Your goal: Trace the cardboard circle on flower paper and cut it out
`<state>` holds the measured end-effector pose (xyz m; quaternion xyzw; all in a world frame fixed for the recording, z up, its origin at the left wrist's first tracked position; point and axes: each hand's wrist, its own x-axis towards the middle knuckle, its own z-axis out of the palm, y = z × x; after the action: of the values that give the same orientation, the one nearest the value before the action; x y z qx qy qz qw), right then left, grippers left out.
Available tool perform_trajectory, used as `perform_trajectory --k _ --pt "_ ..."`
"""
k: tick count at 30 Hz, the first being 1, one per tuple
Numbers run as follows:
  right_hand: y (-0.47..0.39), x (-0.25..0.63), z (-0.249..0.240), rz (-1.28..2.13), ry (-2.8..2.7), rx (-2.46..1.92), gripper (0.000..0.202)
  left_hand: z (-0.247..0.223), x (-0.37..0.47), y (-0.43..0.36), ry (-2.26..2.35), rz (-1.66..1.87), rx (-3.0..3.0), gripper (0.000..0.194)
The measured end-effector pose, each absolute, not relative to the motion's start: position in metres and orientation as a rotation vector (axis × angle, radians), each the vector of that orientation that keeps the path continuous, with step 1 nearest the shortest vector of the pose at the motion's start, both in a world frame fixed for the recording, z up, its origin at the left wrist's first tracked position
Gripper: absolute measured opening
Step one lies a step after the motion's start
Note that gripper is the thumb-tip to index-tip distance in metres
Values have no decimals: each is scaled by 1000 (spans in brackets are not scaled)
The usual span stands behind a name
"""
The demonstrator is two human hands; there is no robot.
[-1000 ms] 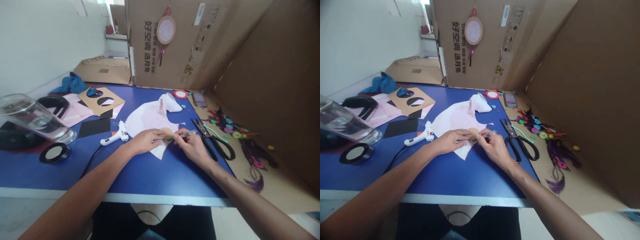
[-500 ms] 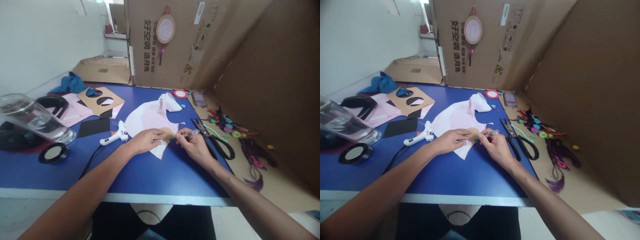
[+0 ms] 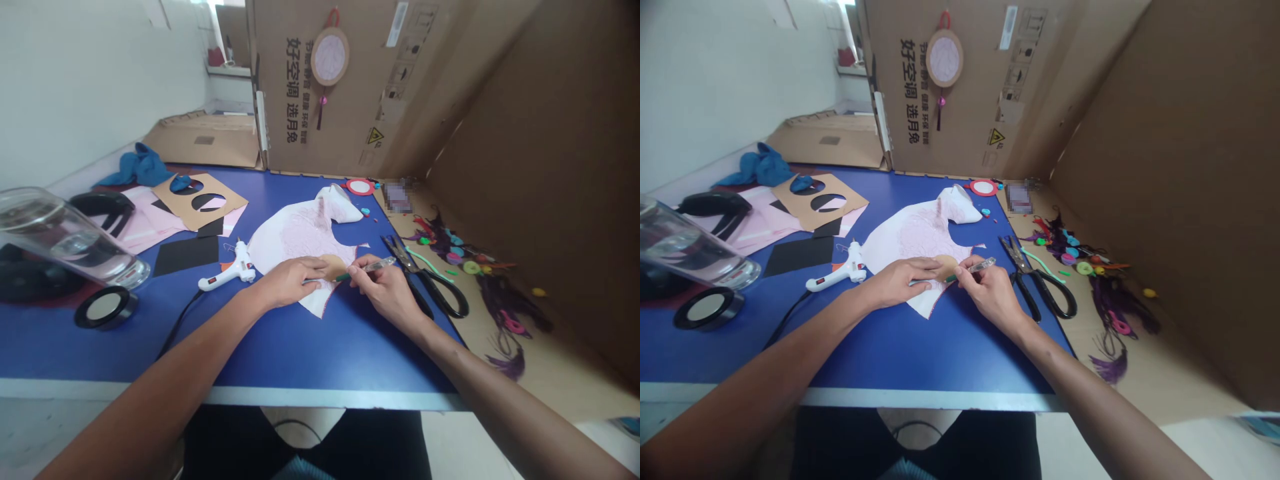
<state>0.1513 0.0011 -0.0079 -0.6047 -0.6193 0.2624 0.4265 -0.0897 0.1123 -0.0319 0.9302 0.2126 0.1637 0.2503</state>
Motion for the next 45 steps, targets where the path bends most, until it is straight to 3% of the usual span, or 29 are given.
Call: perform_trajectory --k 45 --pt "14 177 6 709 -1374 -1549 44 -33 -91 112 569 488 2493 34"
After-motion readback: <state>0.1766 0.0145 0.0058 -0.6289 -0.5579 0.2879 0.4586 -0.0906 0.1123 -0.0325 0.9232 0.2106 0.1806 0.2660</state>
